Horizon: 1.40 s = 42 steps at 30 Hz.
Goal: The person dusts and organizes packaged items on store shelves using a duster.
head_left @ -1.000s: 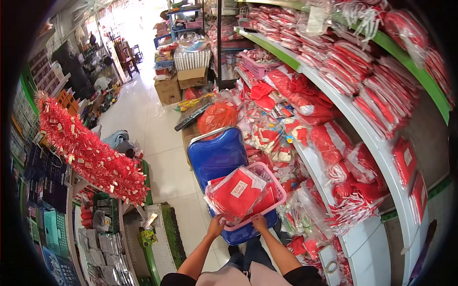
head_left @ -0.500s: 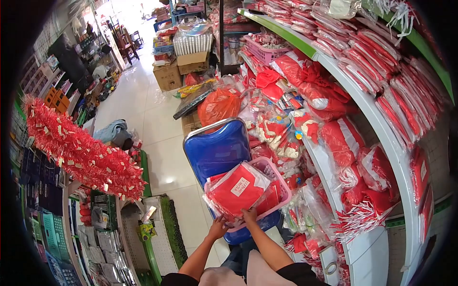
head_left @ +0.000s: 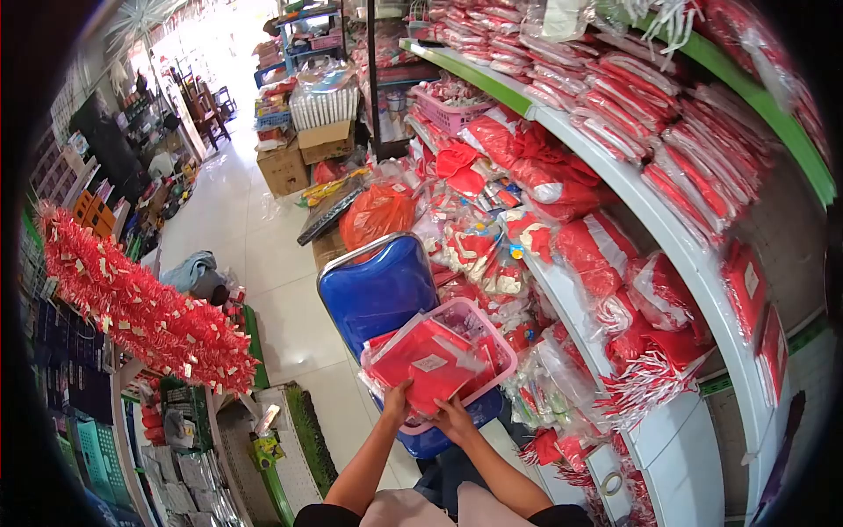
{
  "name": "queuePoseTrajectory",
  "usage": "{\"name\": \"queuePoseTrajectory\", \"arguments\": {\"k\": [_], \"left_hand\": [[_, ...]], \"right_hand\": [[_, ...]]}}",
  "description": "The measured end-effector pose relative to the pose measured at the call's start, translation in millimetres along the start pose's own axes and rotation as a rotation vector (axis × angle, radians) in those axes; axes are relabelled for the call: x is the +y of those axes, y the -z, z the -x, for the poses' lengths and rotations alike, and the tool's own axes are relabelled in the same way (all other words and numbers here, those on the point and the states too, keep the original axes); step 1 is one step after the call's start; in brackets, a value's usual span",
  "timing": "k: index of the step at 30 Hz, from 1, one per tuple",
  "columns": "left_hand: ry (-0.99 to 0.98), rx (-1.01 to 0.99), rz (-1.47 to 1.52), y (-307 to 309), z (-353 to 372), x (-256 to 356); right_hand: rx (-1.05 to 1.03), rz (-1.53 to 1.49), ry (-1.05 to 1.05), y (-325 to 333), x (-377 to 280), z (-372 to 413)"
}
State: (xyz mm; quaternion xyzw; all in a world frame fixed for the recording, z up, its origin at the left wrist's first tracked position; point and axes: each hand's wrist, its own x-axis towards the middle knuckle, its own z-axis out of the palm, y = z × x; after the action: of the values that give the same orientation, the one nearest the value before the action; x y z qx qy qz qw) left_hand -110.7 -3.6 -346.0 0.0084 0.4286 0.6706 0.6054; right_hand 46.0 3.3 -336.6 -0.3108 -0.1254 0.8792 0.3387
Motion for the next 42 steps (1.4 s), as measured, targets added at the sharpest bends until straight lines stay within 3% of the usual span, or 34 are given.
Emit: {"name": "queuePoseTrajectory", "arguments": {"k": [2,5,6,9,10,12,15,18,19,22,24,25,28,32,37,42], "left_hand": [[-0.015,-0.013,-0.163,-11.8,-1.7,16.2],[-0.033,-0.162,-0.355,-48.7,12.5,51.3],[-0.006,-0.215,-0.421,-58.8,17.2,63.4],[0.045,-0.348,-0.609,-95.2,38.6,98.3],[-0.025,-0.390,-0.774,-113.0,53.2,113.9],[0.076,-0.548,-0.724,-128.5,55.2,124.8],[0.263,-0.700,-0.876,-179.2,82.8,140.0],[0.286,-0.896,-1.228,-219.9,98.9,136.7],[0.361,-0.902,-1.227,-237.6,115.5,133.9],[0.539,-0.906,-1.210,-279.5,149.6,121.3],[0.607,-0.904,-1.173,-294.0,152.3,104.9],[0.628,-0.906,-1.019,-302.8,162.6,96.0],[0.668,-0.921,-0.602,-330.1,198.6,57.3],[0.631,-1.024,-0.314,-373.9,243.8,-13.1],[0.624,-1.124,-0.132,-423.9,308.0,-97.3],[0.639,-1.249,-0.080,-460.5,362.7,-148.5]], "right_hand": [[-0.102,-0.034,-0.042,27.2,3.9,6.0],[0.211,-0.099,0.028,30.8,-19.1,32.8],[0.217,-0.111,0.094,39.0,-29.2,39.9],[0.636,0.212,0.281,63.3,-64.1,45.8],[0.712,0.315,0.463,58.3,-80.7,54.8],[0.679,0.589,0.722,23.4,-125.1,81.3],[0.322,1.075,0.941,-28.1,-181.0,130.4],[-0.039,1.118,0.869,-81.9,-211.5,180.5],[-0.169,0.860,0.642,-89.2,-213.3,192.5],[-0.156,1.168,0.773,-98.5,-217.9,220.6],[-0.119,1.019,0.690,-99.4,-226.2,252.5],[-0.103,0.944,0.648,-100.7,-229.2,271.5],[0.080,0.724,0.822,-93.5,-236.1,319.8],[0.293,0.534,1.091,-73.6,-252.2,391.7],[0.575,0.492,1.378,-31.7,-269.1,488.0],[0.737,0.408,1.513,-8.8,-278.7,589.3]]}}
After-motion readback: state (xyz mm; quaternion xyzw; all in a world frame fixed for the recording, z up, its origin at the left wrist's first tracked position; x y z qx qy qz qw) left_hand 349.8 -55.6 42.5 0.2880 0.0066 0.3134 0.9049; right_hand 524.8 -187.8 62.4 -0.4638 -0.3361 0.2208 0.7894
